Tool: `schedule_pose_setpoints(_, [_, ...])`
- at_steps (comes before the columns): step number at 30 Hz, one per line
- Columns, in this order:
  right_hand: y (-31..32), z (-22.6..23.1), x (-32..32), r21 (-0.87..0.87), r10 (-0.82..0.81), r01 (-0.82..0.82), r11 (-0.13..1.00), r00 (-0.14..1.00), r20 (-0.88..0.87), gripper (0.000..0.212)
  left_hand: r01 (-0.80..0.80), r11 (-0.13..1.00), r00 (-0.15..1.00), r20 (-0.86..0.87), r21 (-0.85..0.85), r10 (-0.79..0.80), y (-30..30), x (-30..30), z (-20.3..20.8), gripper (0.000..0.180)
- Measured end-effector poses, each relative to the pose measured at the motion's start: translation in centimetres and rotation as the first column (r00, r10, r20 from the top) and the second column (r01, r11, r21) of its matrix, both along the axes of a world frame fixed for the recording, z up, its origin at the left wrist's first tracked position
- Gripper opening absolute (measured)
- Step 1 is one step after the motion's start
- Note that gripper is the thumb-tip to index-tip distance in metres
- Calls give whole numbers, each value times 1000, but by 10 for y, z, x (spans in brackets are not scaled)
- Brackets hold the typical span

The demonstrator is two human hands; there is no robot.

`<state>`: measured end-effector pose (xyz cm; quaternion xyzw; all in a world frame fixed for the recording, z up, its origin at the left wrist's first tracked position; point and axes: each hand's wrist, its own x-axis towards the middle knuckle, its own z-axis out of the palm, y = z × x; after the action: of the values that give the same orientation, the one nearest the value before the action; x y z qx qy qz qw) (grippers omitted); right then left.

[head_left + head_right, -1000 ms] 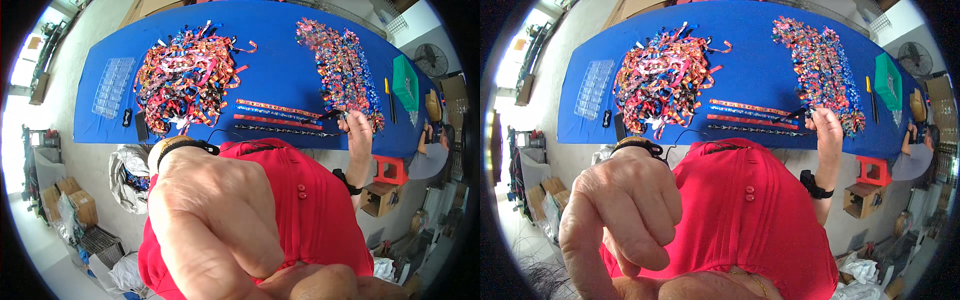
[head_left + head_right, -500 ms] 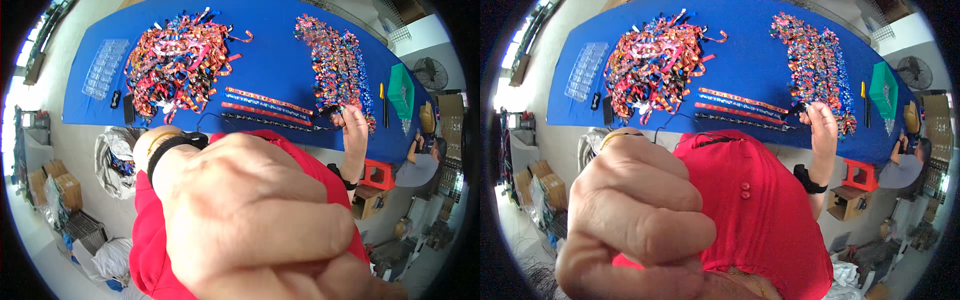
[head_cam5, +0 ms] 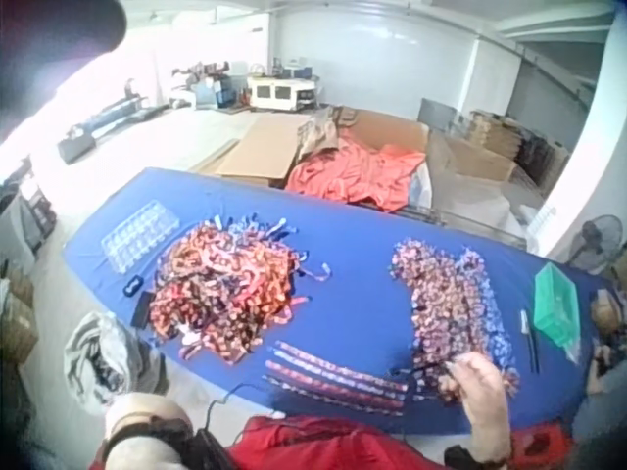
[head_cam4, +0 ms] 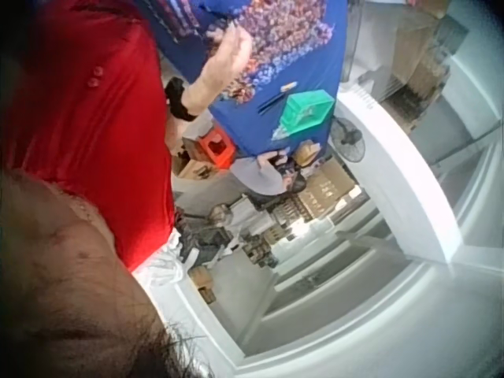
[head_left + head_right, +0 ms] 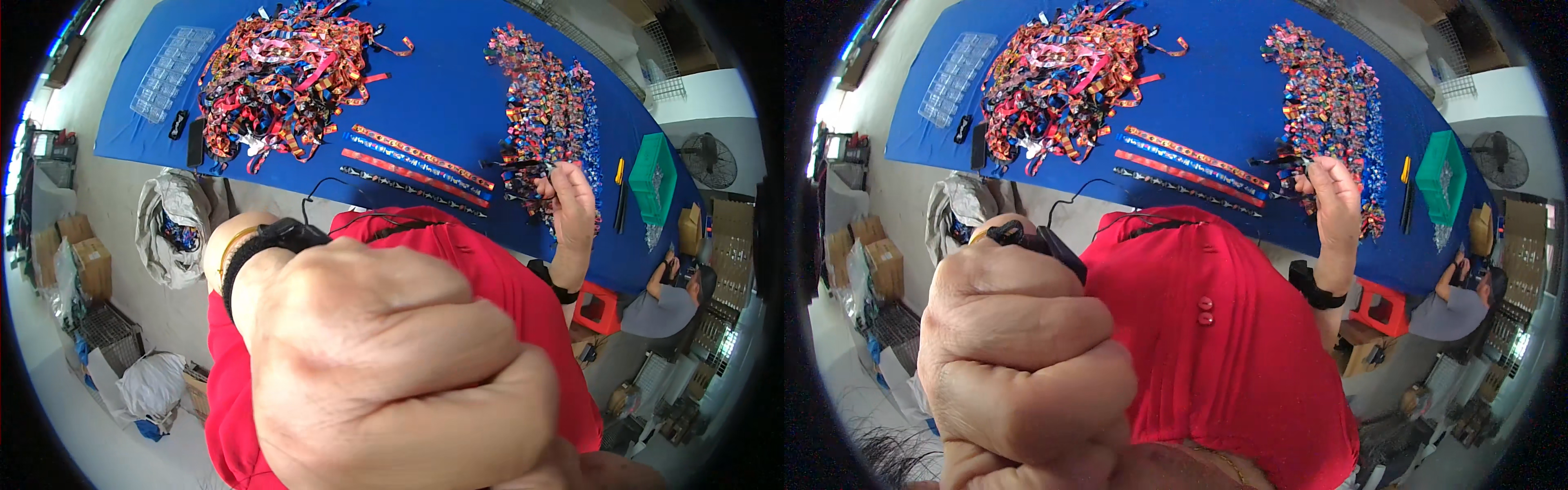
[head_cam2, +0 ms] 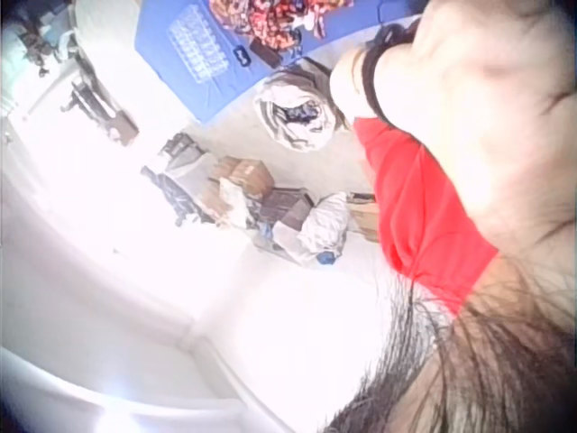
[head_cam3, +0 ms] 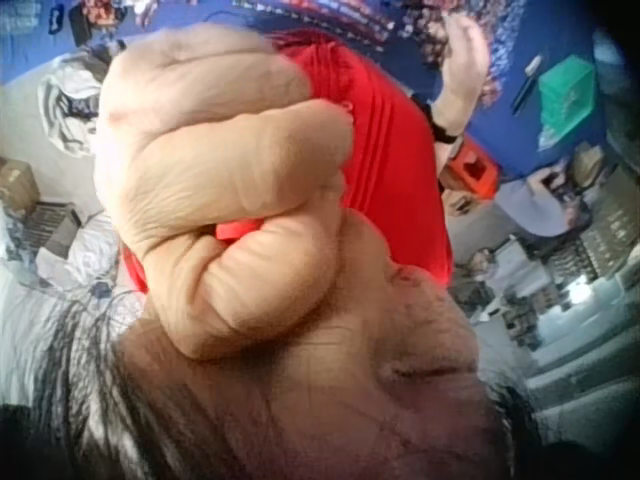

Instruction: Sorting various patterned lanyards and attaching plastic buckles and metal clips to them.

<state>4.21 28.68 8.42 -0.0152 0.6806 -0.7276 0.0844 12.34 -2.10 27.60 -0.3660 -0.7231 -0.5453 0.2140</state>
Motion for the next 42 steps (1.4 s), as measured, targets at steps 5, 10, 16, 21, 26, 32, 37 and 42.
schedule_pose_setpoints(5, [5, -6, -7, 2, -49, 49, 999, 999, 24, 14, -51, 987, 998, -54, -156, 43, 10, 14, 11, 23])
schedule_pose_setpoints(10, [-5, 12, -21, 167, 107, -95, 981, 992, -65, 13, 33, 994, 999, -9, -102, -34, -2, 5, -7, 6])
schedule_pose_setpoints(16, [-47, 33, -26, 271, 295, -282, 920, 956, -7, 14, 135, 990, 811, 569, 49, -139, 0, -86, -90, 30])
schedule_pose_setpoints(21, [-80, 38, -28, 250, 414, -388, 887, 908, -59, 11, 415, 903, 527, 779, 115, -341, 9, -122, -140, 36])
schedule_pose_setpoints(26, [-92, 38, -34, 290, 447, -413, 863, 893, -57, 11, 499, 825, 265, 860, 264, -436, -11, -140, -169, 34])
schedule_pose_setpoints(32, [-98, 19, -32, 304, 307, -277, 911, 950, -53, 14, 525, 832, 231, 909, 182, -345, -48, -156, -201, 21])
schedule_pose_setpoints(37, [-93, -9, -28, 384, 187, -163, 909, 982, -27, 15, 544, 838, 199, 976, -32, -92, -88, -162, -227, 18])
schedule_pose_setpoints(42, [-91, -36, -20, 443, 112, -112, 889, 993, 25, 15, 519, 849, 217, 976, -98, -20, -129, -167, -261, 20])
